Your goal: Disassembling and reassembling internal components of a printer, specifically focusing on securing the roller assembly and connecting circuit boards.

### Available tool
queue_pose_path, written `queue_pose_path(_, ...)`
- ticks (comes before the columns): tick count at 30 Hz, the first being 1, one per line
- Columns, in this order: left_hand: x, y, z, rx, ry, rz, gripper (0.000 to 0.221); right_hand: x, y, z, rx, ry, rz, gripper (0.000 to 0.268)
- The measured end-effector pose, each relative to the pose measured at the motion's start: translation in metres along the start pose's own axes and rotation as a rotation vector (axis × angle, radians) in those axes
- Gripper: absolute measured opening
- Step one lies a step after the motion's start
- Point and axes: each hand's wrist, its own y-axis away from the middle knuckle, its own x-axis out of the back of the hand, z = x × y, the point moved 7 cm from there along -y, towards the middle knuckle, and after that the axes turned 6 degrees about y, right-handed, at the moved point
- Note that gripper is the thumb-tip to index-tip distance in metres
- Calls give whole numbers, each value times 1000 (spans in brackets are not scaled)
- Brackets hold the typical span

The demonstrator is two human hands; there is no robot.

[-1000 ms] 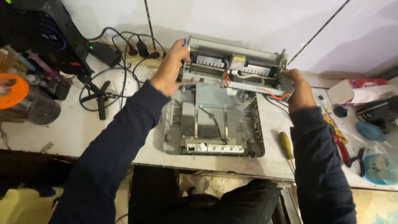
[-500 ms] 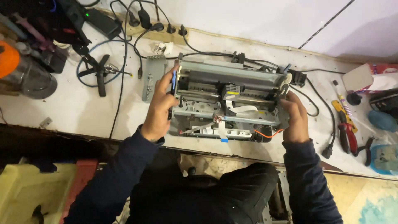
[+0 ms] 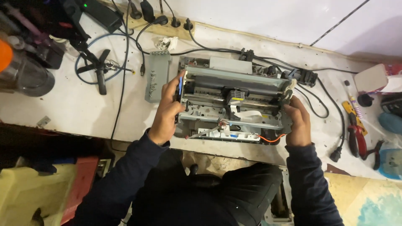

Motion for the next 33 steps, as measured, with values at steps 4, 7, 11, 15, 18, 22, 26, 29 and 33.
queue_pose_path(4, 2, -6, -2, 25, 54, 23, 89, 0, -8, 3, -10, -19, -1, 53)
queue_pose_path(7, 1, -15, 5, 87, 126, 42, 87, 0, -17, 4, -119, -97, -7, 58)
queue_pose_path(11, -14, -34, 23, 397, 259, 92, 85, -10, -20, -26, -414, -460, -119, 44)
queue_pose_path(15, -19, -42, 23, 488, 479, 103, 49, 30, -49, -20, -24, 440, -160, 31)
queue_pose_path(18, -14, -42, 19, 611, 266, 160, 62, 32, -56, -26, 112, 783, -255, 68)
queue_pose_path(22, -10, -49, 14, 521, 328, 136, 11, 42, -72, -8, 174, 769, -279, 79)
queue_pose_path(26, -12, -48, 24, 616, 314, 164, 13, 34, -73, -26, 172, 766, -323, 82)
queue_pose_path(29, -13, -49, 29, 641, 313, 173, 15, 36, -80, -14, 224, 624, -375, 84)
queue_pose_path(33, -11, -52, 27, 616, 322, 94, 18, 29, -78, -20, -14, 462, -386, 82)
